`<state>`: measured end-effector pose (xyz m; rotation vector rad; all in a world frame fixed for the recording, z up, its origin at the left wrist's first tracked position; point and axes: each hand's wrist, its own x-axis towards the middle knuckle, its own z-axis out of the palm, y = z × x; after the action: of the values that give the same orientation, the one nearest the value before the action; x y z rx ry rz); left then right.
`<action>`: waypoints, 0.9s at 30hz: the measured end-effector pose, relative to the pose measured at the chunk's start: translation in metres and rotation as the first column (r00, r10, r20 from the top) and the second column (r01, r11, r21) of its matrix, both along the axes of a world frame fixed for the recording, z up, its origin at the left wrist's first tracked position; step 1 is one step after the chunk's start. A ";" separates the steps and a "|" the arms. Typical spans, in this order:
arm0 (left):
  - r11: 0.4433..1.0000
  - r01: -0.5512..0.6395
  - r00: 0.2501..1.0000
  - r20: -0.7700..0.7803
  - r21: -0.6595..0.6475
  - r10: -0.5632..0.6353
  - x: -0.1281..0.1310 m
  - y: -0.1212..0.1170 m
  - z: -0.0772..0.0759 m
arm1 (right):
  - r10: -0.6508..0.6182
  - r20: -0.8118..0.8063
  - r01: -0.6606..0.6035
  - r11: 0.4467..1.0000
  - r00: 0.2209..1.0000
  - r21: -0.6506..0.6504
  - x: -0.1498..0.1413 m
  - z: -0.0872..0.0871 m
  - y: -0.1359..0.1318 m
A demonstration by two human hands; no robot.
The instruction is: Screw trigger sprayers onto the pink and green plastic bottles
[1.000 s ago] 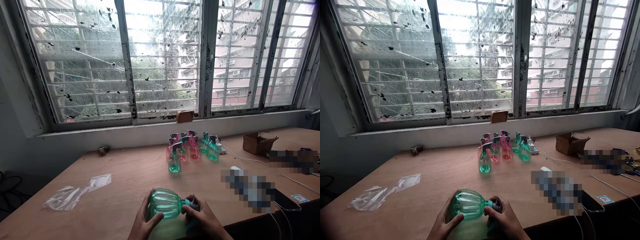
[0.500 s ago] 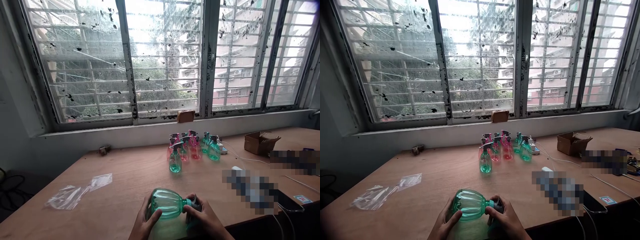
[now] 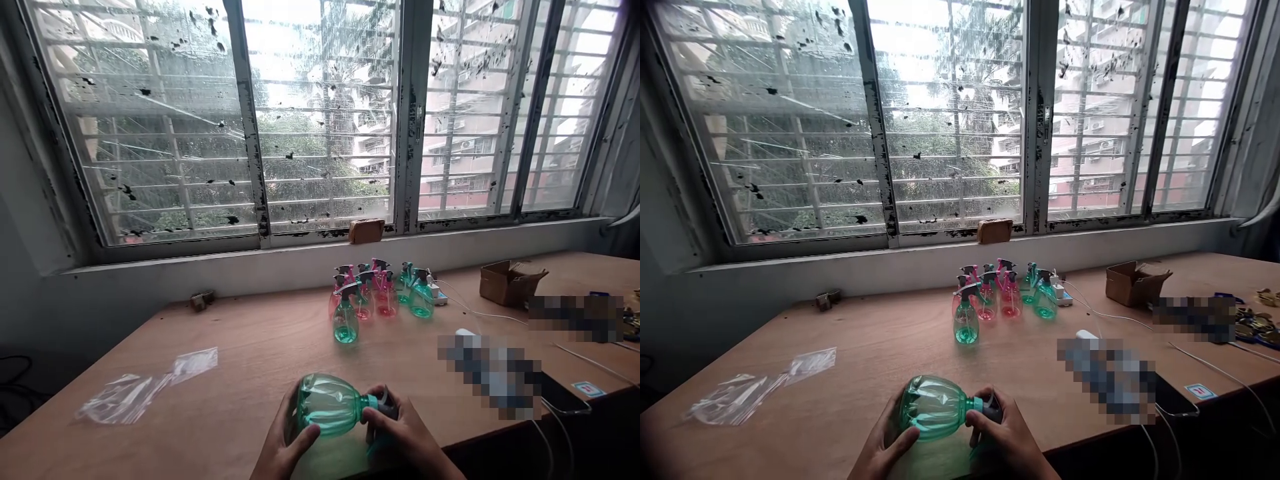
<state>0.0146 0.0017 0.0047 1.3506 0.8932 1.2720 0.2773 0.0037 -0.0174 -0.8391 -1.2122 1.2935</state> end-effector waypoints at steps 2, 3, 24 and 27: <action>1.000 -0.009 1.000 -0.011 -0.004 0.009 -0.001 0.000 0.002 | 0.004 -0.005 -0.004 1.000 1.000 -0.003 0.000 0.000 -0.001; 1.000 -0.016 1.000 -0.015 -0.005 0.016 -0.001 0.000 0.003 | 0.004 -0.008 -0.004 1.000 1.000 -0.002 0.000 0.000 -0.001; 1.000 -0.026 0.998 -0.050 0.008 0.027 -0.007 0.001 0.000 | 0.015 0.014 -0.015 1.000 1.000 -0.002 0.001 0.001 -0.001; 1.000 -0.018 1.000 -0.013 0.026 0.018 -0.001 -0.002 -0.003 | 0.016 0.017 -0.016 1.000 1.000 0.003 0.002 -0.001 0.001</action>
<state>0.0135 0.0002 0.0019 1.3755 0.9030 1.2936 0.2792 0.0042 -0.0181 -0.8413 -1.2362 1.2994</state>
